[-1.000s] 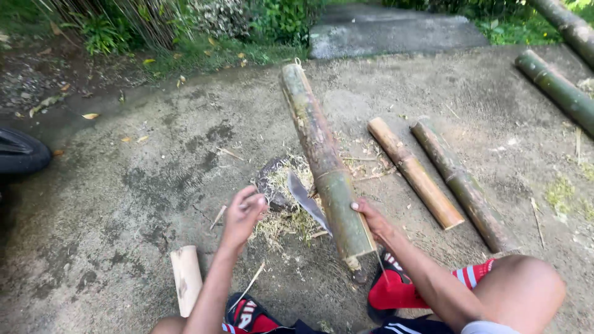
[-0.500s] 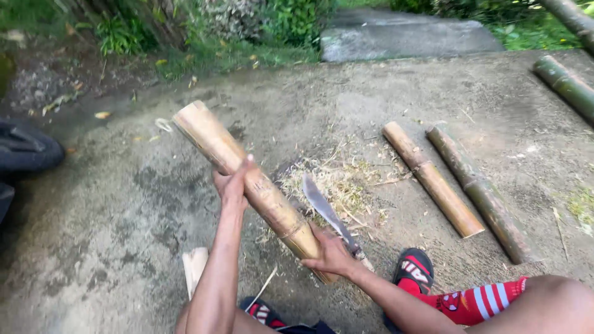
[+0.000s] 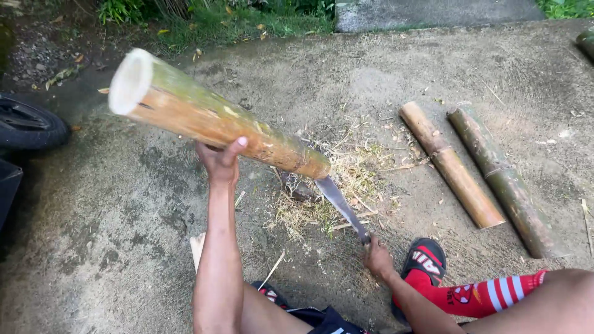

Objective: Using a machete to shave and notch pieces of bamboo on the ground.

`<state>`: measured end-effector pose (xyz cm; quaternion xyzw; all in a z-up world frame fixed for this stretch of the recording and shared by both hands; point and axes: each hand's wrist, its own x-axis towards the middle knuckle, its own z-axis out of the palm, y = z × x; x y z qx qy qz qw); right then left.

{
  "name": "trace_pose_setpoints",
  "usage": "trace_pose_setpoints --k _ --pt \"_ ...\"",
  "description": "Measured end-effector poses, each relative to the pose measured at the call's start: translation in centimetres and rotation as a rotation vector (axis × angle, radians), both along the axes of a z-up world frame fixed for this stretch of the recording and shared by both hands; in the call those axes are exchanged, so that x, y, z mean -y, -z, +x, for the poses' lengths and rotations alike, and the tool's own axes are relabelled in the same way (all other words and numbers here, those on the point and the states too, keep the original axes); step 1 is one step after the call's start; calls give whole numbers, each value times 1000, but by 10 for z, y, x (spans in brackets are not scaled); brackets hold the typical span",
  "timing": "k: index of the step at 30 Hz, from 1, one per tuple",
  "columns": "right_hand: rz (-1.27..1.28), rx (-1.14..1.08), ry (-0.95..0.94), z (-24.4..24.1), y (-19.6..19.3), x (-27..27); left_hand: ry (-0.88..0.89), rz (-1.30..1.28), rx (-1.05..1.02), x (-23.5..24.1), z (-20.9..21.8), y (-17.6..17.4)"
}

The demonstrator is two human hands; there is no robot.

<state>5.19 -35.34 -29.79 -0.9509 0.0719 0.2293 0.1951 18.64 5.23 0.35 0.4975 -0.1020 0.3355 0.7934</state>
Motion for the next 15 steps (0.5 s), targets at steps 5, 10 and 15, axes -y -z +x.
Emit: trace_pose_setpoints --k 5,10,15 --pt "571 -161 -140 3 42 22 136 173 -140 24 -7 -18" --pt "1343 -592 364 -16 -44 -3 2 245 -195 31 -21 -17" --pt "1092 -378 385 -15 -130 -37 -174 245 -109 43 -23 -23"
